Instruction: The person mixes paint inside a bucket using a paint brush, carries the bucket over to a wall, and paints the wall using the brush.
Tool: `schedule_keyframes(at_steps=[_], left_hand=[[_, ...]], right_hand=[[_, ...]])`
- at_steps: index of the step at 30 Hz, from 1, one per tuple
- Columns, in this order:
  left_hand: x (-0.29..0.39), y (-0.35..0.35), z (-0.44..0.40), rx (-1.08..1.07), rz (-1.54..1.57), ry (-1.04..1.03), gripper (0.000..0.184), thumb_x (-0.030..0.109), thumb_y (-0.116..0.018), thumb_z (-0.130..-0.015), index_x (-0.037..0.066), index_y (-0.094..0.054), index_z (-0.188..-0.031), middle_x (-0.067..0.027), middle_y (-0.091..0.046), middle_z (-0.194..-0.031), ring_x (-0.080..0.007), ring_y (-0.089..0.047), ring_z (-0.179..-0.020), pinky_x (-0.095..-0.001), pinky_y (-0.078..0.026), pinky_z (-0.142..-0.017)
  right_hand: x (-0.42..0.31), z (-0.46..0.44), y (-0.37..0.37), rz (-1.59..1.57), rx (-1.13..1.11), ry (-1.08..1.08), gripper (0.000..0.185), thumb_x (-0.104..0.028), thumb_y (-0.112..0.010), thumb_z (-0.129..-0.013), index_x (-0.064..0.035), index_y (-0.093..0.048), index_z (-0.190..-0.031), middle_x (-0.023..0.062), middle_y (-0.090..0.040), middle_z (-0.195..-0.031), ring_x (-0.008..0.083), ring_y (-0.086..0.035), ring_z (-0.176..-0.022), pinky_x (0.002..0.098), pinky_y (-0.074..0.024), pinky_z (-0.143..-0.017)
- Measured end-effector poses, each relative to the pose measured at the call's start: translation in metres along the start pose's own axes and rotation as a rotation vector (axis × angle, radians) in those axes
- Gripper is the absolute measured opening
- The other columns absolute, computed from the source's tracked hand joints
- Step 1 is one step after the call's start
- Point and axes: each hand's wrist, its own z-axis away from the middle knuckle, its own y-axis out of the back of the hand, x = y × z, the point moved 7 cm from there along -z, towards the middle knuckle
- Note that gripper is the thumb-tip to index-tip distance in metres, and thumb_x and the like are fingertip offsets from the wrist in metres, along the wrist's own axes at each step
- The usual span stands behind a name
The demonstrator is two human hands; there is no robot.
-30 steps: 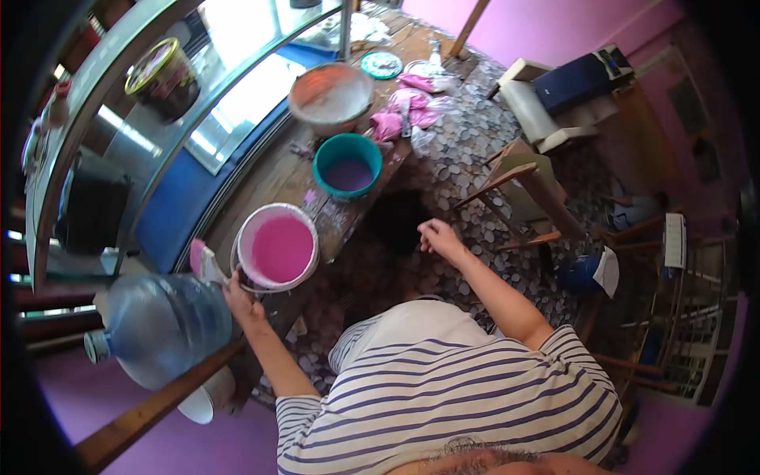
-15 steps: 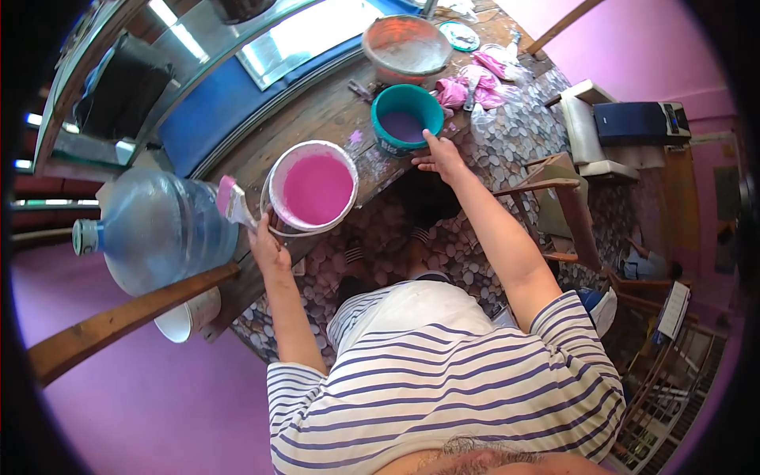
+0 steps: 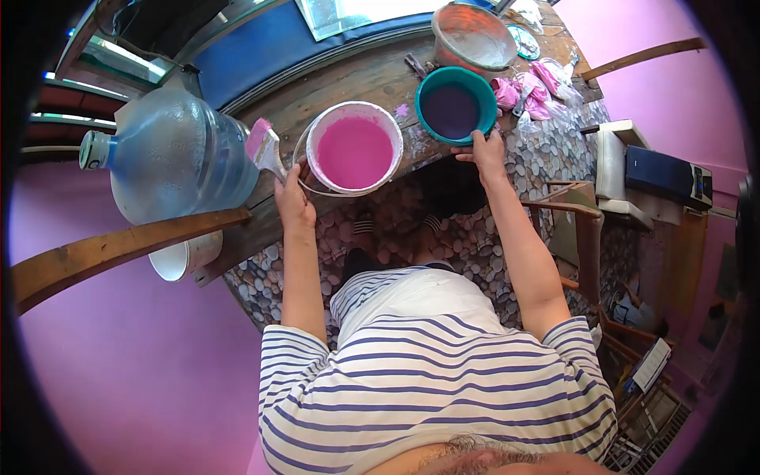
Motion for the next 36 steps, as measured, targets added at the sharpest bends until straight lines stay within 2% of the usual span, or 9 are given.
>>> schedule_keyframes(at_steps=[5, 7, 14, 17, 24, 29, 36], left_hand=[[0.001, -0.003, 0.001, -0.002, 0.009, 0.001, 0.034, 0.002, -0.053, -0.092, -0.001, -0.043, -0.124, -0.0168, -0.065, -0.106, -0.0255, -0.067, -0.095, -0.0352, -0.057, -0.081], [0.001, -0.003, 0.001, -0.003, -0.002, 0.008, 0.034, 0.002, -0.054, -0.092, -0.001, -0.044, -0.124, -0.0167, -0.064, -0.106, -0.0257, -0.067, -0.095, -0.0354, -0.057, -0.082], [-0.002, 0.001, -0.006, -0.023, -0.009, 0.017, 0.033, 0.002, -0.054, -0.092, 0.0, -0.043, -0.123, -0.0162, -0.063, -0.106, -0.0266, -0.066, -0.096, -0.0367, -0.057, -0.082], [-0.002, 0.002, -0.006, -0.026, -0.006, 0.02, 0.033, 0.003, -0.054, -0.092, 0.0, -0.043, -0.123, -0.0165, -0.064, -0.107, -0.0269, -0.066, -0.096, -0.0368, -0.058, -0.081], [-0.001, 0.002, -0.006, -0.01, 0.012, 0.039, 0.033, 0.002, -0.054, -0.092, 0.0, -0.042, -0.123, -0.017, -0.064, -0.107, -0.0276, -0.067, -0.095, -0.0363, -0.058, -0.079], [0.0, 0.001, -0.005, -0.023, 0.023, 0.041, 0.032, 0.002, -0.053, -0.093, 0.0, -0.042, -0.123, -0.0177, -0.065, -0.106, -0.0277, -0.068, -0.095, -0.0366, -0.058, -0.08], [0.004, -0.001, -0.001, -0.032, 0.012, 0.032, 0.032, 0.002, -0.053, -0.093, -0.001, -0.042, -0.122, -0.0179, -0.065, -0.105, -0.028, -0.068, -0.094, -0.0365, -0.059, -0.078]], right_hand=[[-0.039, 0.03, -0.019, 0.028, -0.008, 0.141, 0.027, -0.007, -0.043, -0.096, 0.0036, -0.041, -0.12, 0.0187, -0.065, -0.095, 0.0275, -0.071, -0.068, 0.0312, -0.0601, -0.054], [-0.049, 0.038, -0.028, -0.05, -0.018, 0.189, 0.027, -0.006, -0.044, -0.096, 0.0037, -0.041, -0.121, 0.0179, -0.064, -0.096, 0.0275, -0.071, -0.07, 0.0313, -0.0608, -0.056], [-0.077, 0.06, -0.058, -0.044, -0.031, 0.325, 0.038, -0.002, -0.047, -0.096, 0.0006, -0.037, -0.132, 0.0167, -0.061, -0.103, 0.0261, -0.07, -0.074, 0.034, -0.0633, -0.062], [-0.079, 0.065, -0.067, -0.095, -0.007, 0.323, 0.044, -0.003, -0.052, -0.094, 0.0002, -0.038, -0.135, 0.0152, -0.063, -0.101, 0.0221, -0.07, -0.073, 0.0314, -0.0623, -0.06], [-0.085, 0.072, -0.08, -0.062, 0.029, 0.407, 0.048, -0.004, -0.054, -0.094, -0.0017, -0.037, -0.139, 0.0143, -0.064, -0.098, 0.0198, -0.069, -0.076, 0.0309, -0.0622, -0.061], [-0.084, 0.074, -0.085, 0.004, 0.045, 0.473, 0.061, -0.005, -0.055, -0.095, -0.0053, -0.026, -0.148, 0.0154, -0.063, -0.109, 0.0194, -0.068, -0.082, 0.0311, -0.0624, -0.065], [-0.069, 0.07, -0.093, -0.061, 0.023, 0.476, 0.062, -0.005, -0.055, -0.095, -0.0047, -0.024, -0.149, 0.0161, -0.06, -0.117, 0.0182, -0.066, -0.09, 0.0314, -0.0621, -0.07]])
